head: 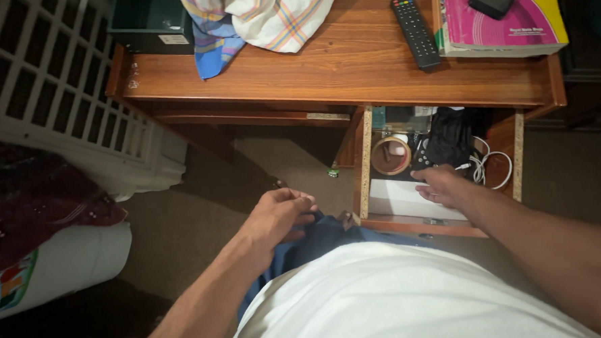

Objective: Organizing various electronic gadgets and items inside and on top of a wooden desk drawer.

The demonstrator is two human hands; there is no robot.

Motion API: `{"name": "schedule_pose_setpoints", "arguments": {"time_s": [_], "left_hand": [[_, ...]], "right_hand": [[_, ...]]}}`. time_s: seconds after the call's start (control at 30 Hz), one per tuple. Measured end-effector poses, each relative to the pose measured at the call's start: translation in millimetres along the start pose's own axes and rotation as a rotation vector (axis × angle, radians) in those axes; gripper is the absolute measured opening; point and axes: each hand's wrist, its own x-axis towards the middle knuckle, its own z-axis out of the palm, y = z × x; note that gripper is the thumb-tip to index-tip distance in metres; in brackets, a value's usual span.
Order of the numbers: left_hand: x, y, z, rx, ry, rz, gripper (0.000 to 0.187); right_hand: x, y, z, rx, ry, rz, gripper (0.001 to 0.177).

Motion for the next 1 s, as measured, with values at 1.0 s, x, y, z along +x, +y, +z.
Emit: {"name": "schedule_pose_setpoints", "arguments": {"time_s": [1.0], "left_hand": [[2.5,22.7,-4.2,-0.035,-0.039,0.024,0.025]], "right_hand": [[115.6,30.3,-10.3,0.129,0.083,0.146,0.011]]}}
